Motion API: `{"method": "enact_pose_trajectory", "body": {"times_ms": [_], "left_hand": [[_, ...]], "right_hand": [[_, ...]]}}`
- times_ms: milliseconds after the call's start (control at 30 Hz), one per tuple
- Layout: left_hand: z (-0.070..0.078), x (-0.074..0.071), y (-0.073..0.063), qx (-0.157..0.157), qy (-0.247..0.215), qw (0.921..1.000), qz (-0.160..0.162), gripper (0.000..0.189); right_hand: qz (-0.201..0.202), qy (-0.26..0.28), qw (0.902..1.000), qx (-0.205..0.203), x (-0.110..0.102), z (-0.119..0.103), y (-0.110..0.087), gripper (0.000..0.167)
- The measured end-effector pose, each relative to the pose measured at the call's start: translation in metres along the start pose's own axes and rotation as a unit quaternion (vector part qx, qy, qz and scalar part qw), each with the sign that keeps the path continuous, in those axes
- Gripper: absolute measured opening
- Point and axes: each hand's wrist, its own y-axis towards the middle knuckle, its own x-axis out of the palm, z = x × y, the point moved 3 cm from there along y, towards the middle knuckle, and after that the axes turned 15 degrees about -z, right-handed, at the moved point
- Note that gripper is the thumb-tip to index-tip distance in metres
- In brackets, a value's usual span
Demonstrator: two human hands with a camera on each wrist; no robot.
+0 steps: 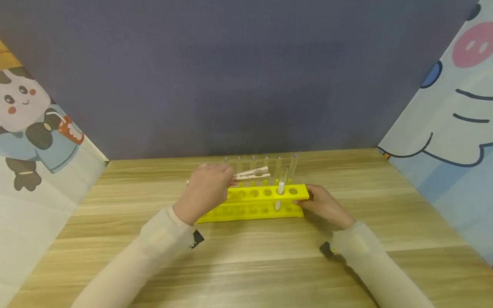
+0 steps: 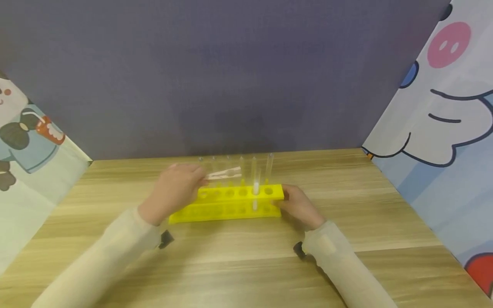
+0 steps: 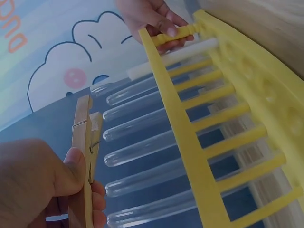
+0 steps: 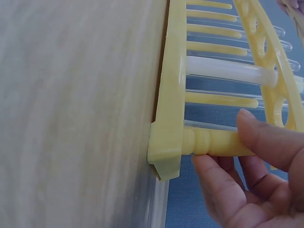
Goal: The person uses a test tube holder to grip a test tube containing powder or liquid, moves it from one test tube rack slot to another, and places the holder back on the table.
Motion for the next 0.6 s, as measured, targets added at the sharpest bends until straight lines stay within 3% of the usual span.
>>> {"method": "enact_pose_trajectory", "body": {"times_ms": [333,600], "left_hand": [[0.011,-0.006,0.013,0.016,0.007,0.9990,0.040,0.021],[0.019,-0.011,0.023,0.015,0.024,0.9986,0.044,0.021]], "right_hand": [[0.005,0.015,0.9999,0.006,0.001,0.000,0.001,0.034],[0.004,0.016,0.9999,-0.002,0.000,0.001,0.002,0.032]]}}
